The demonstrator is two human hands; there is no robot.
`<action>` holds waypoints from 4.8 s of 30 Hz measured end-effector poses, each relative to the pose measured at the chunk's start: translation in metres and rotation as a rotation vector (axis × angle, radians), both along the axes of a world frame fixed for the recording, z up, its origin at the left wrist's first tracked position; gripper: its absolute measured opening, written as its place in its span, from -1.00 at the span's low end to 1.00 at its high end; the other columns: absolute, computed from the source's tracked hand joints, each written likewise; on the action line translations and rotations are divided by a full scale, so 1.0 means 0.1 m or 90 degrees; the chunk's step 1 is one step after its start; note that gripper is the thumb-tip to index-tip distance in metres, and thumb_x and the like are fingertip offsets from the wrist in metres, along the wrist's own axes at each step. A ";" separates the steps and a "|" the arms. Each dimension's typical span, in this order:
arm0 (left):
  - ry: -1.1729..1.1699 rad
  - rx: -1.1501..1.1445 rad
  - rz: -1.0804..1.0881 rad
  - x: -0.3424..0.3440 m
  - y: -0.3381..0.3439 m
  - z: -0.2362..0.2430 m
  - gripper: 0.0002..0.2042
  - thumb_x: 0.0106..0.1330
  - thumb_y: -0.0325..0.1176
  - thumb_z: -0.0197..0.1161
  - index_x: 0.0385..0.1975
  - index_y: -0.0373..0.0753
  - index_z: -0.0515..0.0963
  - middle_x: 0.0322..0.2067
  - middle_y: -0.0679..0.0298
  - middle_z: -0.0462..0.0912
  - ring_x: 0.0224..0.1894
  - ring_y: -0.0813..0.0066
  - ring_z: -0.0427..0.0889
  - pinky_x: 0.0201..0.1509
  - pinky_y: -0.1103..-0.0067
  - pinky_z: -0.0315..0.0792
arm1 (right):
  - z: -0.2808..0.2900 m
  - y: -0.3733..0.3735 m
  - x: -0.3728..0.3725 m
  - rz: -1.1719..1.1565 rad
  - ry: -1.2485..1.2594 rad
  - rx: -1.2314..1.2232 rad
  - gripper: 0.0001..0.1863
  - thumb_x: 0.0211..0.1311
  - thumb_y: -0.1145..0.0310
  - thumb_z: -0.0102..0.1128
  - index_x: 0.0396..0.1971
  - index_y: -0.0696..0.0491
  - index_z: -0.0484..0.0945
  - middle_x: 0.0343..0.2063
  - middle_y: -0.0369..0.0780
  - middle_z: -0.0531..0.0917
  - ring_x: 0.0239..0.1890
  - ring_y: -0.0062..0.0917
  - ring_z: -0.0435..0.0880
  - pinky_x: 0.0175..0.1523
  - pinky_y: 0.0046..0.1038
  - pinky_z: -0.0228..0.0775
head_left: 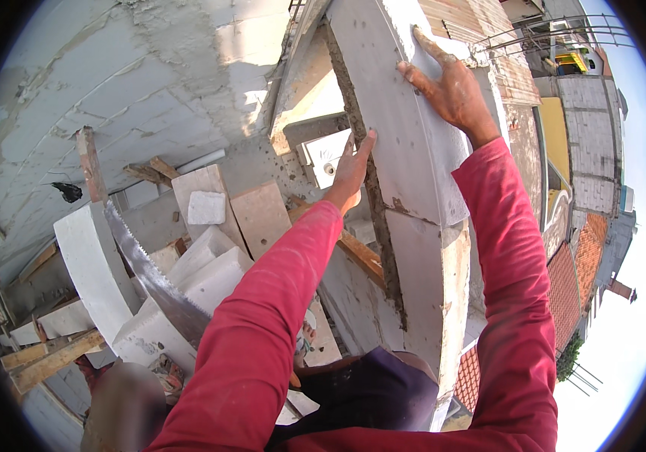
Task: The person applies mortar to the back of a white tile using a trowel and then places it onto a curved wall section. They adjust the tile's position and press it into place, repeating the process with additional tiles.
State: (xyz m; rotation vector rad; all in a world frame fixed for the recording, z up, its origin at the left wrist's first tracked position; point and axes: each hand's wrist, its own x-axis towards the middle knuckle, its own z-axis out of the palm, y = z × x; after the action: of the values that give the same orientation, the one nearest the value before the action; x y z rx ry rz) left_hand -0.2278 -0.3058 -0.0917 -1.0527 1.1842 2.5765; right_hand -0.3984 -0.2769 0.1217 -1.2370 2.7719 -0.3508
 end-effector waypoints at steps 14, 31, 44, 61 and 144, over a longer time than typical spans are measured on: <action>0.024 0.081 -0.023 -0.01 -0.01 0.06 0.24 0.14 0.47 0.30 0.63 -0.04 -0.30 0.62 0.07 -0.29 0.64 0.02 -0.27 0.62 -0.04 -0.21 | -0.02 0.06 -0.01 0.003 0.004 -0.009 -0.16 0.31 -0.30 0.21 0.48 -0.15 0.35 -0.07 0.19 0.69 0.07 0.04 0.68 0.22 -0.08 0.48; -0.022 0.057 0.002 0.04 -0.04 0.20 0.20 0.18 0.43 0.30 0.63 -0.16 -0.19 0.59 -0.05 -0.08 0.61 0.01 -0.04 0.60 0.02 -0.05 | 0.00 -0.05 0.19 -0.044 0.061 0.020 -0.28 0.42 -0.24 0.08 0.48 -0.24 0.35 -0.05 0.22 0.67 0.09 0.07 0.67 0.25 -0.06 0.47; -0.008 0.100 0.031 0.01 -0.03 0.18 0.21 0.18 0.41 0.34 0.62 -0.18 -0.20 0.60 -0.01 -0.12 0.62 0.03 -0.10 0.62 0.05 -0.14 | -0.01 -0.06 0.09 -0.015 0.048 0.022 -0.28 0.41 -0.19 0.12 0.48 -0.21 0.35 -0.22 0.22 0.69 -0.02 0.07 0.70 0.16 -0.07 0.51; -0.008 0.081 0.026 -0.01 -0.01 0.18 0.22 0.15 0.44 0.33 0.63 -0.09 -0.21 0.60 0.00 -0.08 0.62 0.02 -0.07 0.62 0.04 -0.12 | 0.04 -0.05 0.09 -0.016 0.015 0.006 -0.26 0.44 -0.26 0.09 0.45 -0.13 0.40 -0.33 0.01 0.79 -0.23 -0.21 0.84 0.15 -0.15 0.56; -0.050 0.042 -0.013 0.03 0.04 0.18 0.12 0.23 0.48 0.19 0.64 -0.01 -0.18 0.58 0.05 0.01 0.57 0.02 0.09 0.56 0.04 0.04 | 0.10 1.10 1.15 -0.071 -0.021 -0.112 -0.34 0.26 0.11 0.45 0.36 -0.15 0.50 0.03 0.08 0.63 0.02 0.01 0.68 0.09 -0.14 0.56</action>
State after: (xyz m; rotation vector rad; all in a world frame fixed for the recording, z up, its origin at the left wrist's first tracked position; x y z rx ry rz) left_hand -0.2252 -0.3022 -0.0735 -1.1112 1.0791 2.5153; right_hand -0.2836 -0.1672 0.1313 -1.0990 2.8398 -0.6315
